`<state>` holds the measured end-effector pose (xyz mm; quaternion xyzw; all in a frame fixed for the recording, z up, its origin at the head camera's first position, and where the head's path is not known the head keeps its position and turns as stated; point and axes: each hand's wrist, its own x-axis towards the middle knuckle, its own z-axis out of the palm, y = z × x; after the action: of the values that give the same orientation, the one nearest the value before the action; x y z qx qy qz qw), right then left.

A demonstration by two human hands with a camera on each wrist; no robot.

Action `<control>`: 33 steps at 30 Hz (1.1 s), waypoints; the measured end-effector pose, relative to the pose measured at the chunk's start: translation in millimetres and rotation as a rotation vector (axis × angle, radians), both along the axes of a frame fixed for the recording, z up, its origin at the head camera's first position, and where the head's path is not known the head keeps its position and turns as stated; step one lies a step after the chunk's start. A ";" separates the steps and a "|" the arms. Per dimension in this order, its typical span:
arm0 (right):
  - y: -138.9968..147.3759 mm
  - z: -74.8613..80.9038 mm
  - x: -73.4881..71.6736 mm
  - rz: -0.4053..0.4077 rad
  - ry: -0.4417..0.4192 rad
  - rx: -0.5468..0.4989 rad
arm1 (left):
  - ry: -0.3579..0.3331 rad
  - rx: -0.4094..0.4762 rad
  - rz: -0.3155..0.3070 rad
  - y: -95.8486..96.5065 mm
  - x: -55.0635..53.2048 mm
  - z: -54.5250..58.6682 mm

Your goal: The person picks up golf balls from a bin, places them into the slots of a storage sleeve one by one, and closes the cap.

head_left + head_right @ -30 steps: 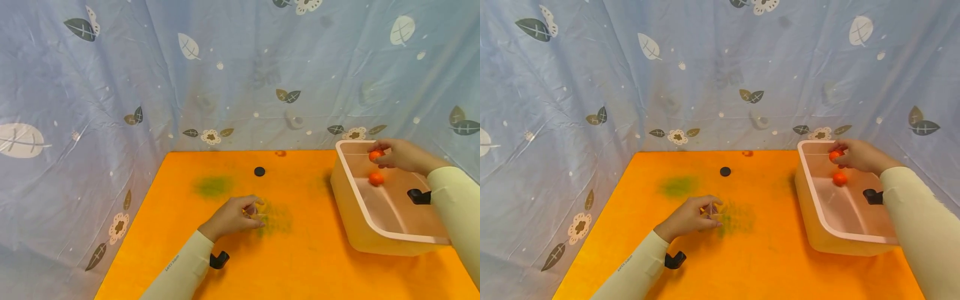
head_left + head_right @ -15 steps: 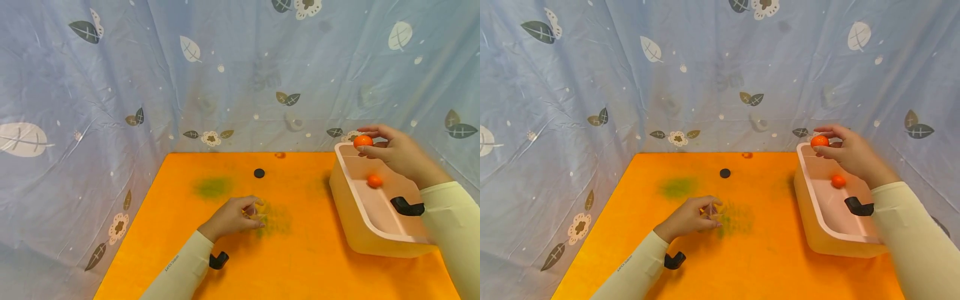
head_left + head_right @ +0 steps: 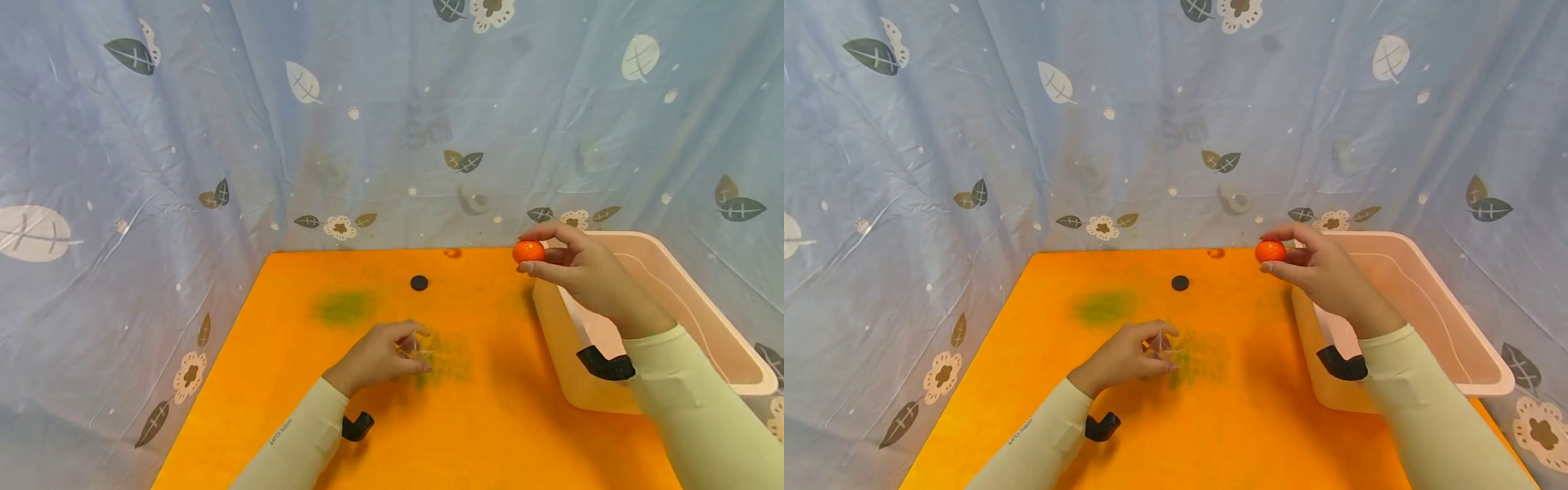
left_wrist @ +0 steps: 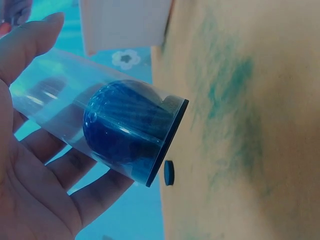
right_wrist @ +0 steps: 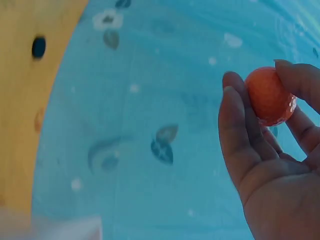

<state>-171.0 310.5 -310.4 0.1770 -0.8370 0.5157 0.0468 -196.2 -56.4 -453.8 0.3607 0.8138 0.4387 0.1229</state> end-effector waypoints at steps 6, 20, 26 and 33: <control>-31.0 -14.3 3.4 0.035 0.035 0.024 | -0.021 0.017 -0.001 0.3 0.9 0.4; -84.9 -71.7 5.3 0.218 0.053 -0.057 | 0.002 0.030 -0.001 4.7 -1.4 2.9; -97.8 -87.5 10.0 0.227 0.041 -0.046 | 0.026 0.036 -0.014 5.3 -0.8 0.8; -107.8 -98.8 16.0 0.220 -0.001 -0.026 | 0.046 0.026 -0.022 4.6 1.3 1.7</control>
<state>-155.0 202.7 -409.1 0.2668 -0.8059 0.5285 -0.0081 -194.9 -51.8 -452.2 0.3813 0.8066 0.4394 0.1042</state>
